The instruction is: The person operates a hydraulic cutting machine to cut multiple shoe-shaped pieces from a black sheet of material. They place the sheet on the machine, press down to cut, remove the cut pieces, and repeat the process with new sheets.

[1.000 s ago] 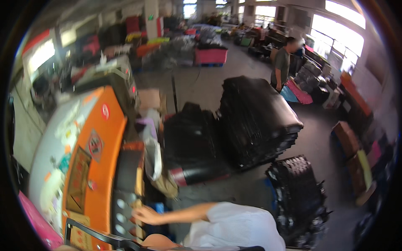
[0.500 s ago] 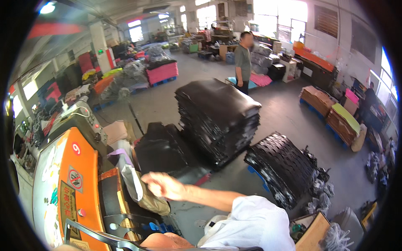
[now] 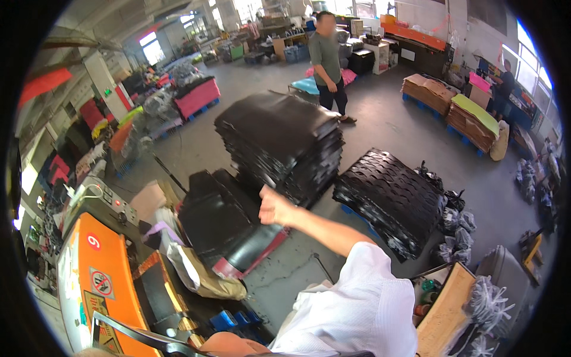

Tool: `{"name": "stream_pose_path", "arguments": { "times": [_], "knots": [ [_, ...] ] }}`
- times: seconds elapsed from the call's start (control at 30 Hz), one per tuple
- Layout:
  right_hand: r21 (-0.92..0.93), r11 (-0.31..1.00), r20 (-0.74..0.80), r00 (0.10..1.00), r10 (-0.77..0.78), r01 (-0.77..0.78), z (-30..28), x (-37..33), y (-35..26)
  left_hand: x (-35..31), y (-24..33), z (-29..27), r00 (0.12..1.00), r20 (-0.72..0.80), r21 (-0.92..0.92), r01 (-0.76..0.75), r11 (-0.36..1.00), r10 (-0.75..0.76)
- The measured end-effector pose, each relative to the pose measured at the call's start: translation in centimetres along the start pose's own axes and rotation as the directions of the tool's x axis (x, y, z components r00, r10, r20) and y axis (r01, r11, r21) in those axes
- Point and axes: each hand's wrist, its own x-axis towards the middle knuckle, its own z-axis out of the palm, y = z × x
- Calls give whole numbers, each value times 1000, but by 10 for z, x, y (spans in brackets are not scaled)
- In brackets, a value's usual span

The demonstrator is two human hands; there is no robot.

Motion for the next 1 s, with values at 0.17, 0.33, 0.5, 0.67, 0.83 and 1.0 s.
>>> {"name": "stream_pose_path", "arguments": {
  "times": [0.17, 0.33, 0.5, 0.67, 0.83, 1.0],
  "knots": [
    [402, 814, -347, 893, -288, 419, -135, 32, -119, 10, 15, 10, 1000, 25, 21, -7, 1000, 7],
    [409, 733, -377, 832, -407, 544, -190, 32, -139, 18, 36, 25, 1000, 10, 4, -22, 1000, 22],
    [357, 777, -411, 834, -368, 519, -214, 27, -129, 22, 41, 33, 1000, 7, 1, 23, 1000, -23],
    [359, 787, -448, 833, -326, 501, -227, 35, -120, 26, 44, 37, 999, 11, 0, 37, 999, -37],
    [336, 836, -430, 861, -273, 433, -205, 33, -100, 28, 43, 36, 1000, 12, 8, 28, 1000, -28],
    [-797, 599, -230, 875, -426, 82, -76, -8, -143, 28, 35, 26, 1000, 25, 35, 16, 999, -17]
  ]
}}
